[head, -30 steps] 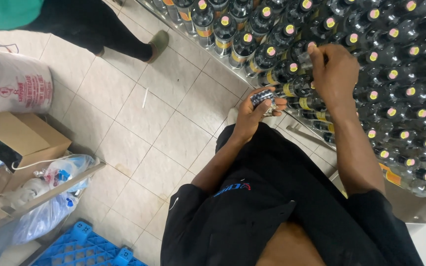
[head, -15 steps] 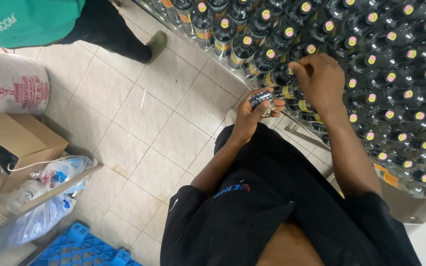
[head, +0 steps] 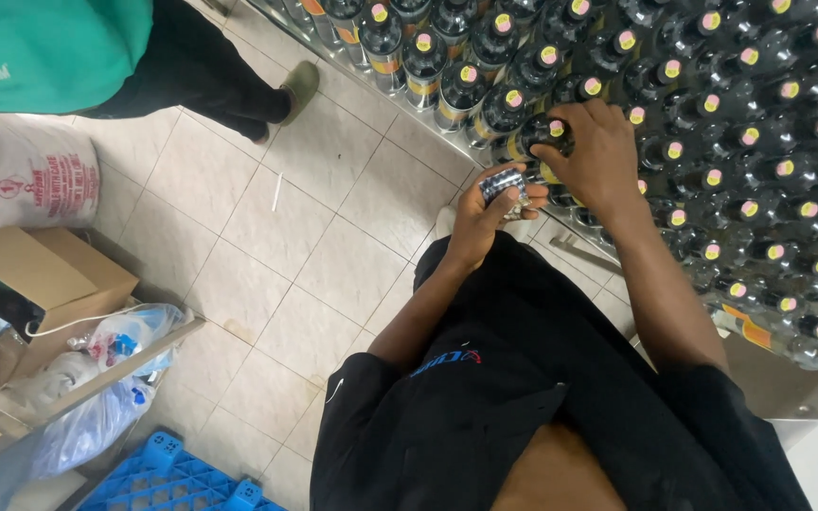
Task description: The person stands at a table filled with dark bottles and repeatedly applies small, round stickers to the caps. They hold a stack of stickers in one hand and use the other to peel and place them on the bottles.
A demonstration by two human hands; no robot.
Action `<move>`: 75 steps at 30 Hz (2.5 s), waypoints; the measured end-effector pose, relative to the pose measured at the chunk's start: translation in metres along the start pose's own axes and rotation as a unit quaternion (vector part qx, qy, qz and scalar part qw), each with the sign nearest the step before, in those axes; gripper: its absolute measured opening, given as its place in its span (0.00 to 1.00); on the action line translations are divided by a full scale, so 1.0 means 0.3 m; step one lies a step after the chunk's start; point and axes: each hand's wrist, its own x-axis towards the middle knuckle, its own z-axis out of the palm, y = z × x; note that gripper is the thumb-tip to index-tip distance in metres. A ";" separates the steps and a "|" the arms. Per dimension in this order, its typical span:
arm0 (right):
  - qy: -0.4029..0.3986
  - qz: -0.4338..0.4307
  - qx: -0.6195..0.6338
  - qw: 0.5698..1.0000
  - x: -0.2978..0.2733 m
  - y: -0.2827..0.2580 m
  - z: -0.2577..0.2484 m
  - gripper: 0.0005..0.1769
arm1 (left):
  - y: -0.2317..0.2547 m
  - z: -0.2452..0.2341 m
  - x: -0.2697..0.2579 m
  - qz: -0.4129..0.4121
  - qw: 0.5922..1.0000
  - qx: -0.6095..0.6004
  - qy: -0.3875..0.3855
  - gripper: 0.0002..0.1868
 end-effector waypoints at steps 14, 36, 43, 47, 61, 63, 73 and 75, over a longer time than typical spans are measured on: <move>0.028 0.051 0.249 0.967 -0.185 -0.137 -0.123 0.16 | -0.063 -0.023 -0.003 -0.003 1.000 0.012 0.007 0.28; 0.057 0.015 0.077 0.995 -0.079 0.165 -0.317 0.28 | -0.006 0.186 0.011 0.013 0.995 0.100 -0.006 0.30; 0.022 -0.101 0.021 0.994 0.138 0.350 -0.175 0.23 | -0.070 0.192 -0.004 0.059 0.997 0.039 0.032 0.32; -0.022 -0.083 0.032 0.996 0.176 0.417 -0.117 0.42 | -0.118 0.195 -0.021 0.086 0.995 0.013 0.050 0.27; -0.064 -0.124 0.067 0.988 0.212 0.416 -0.067 0.41 | -0.274 0.243 -0.071 0.117 0.985 -0.012 0.127 0.27; 0.025 -0.181 0.023 0.983 0.214 0.427 -0.045 0.38 | -0.275 0.236 -0.071 0.135 0.982 0.004 0.130 0.26; 0.040 -0.200 -0.030 0.979 0.166 0.340 -0.071 0.25 | -0.180 0.206 0.002 0.103 0.989 0.005 0.111 0.25; 0.028 -0.184 -0.081 0.979 0.152 0.337 -0.066 0.28 | -0.145 0.195 0.001 0.100 0.990 0.025 0.091 0.24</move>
